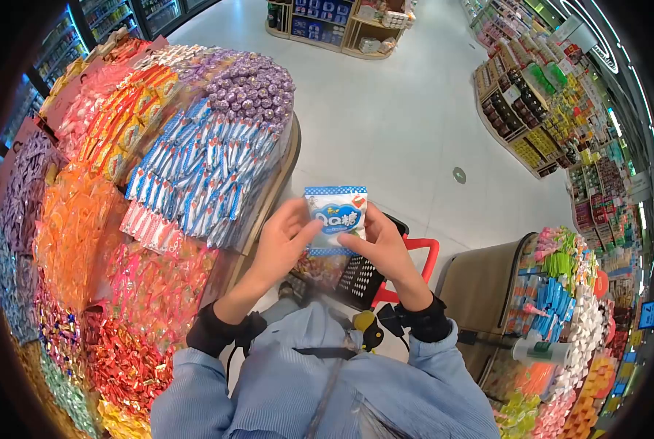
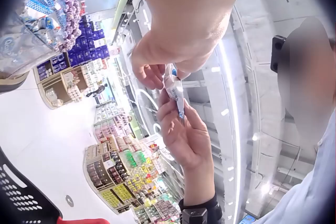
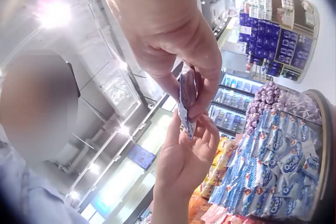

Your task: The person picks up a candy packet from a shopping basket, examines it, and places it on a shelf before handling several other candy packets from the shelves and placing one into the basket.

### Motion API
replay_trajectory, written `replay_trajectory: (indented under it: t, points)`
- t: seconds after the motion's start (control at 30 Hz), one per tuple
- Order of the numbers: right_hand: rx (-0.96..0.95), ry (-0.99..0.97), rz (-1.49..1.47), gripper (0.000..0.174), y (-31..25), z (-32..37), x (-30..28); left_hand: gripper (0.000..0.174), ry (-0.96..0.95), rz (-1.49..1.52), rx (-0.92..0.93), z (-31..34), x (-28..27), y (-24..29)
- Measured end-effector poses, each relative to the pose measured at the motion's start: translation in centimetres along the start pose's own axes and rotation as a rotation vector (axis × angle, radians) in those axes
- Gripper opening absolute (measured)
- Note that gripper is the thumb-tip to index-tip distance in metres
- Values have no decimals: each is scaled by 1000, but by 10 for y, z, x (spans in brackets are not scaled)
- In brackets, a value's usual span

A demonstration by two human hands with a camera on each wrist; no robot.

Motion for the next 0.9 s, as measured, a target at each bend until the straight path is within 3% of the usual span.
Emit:
replay_trajectory:
  t: [0.3, 0.4, 0.5, 0.67, 0.9]
  points:
    - [-126, -85, -14, 46, -31, 32, 18, 31, -31, 30, -7, 28, 0, 23]
    - [-116, -102, -48, 43, -39, 41, 23, 35, -8, 256, -176, 28, 2, 21]
    - [-98, -206, -153, 42, -49, 45, 33, 43, -156, 576, -347, 31, 10, 26]
    - [-185, -122, -160, 29, -38, 40, 24, 54, -346, 1118, -680, 33, 17, 2]
    - [-133, -54, -129, 22, -25, 37, 14, 49, -403, 1246, -756, 37, 20, -2]
Point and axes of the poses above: each hand's wrist, its own z-axis away from the middle knuckle, its own x-axis out of the palm, y = z × x, the point moved 5 cm from there along -z, towards the middle knuckle, and after that the axes turned 11 degrees about y, right-handed, at the moved point
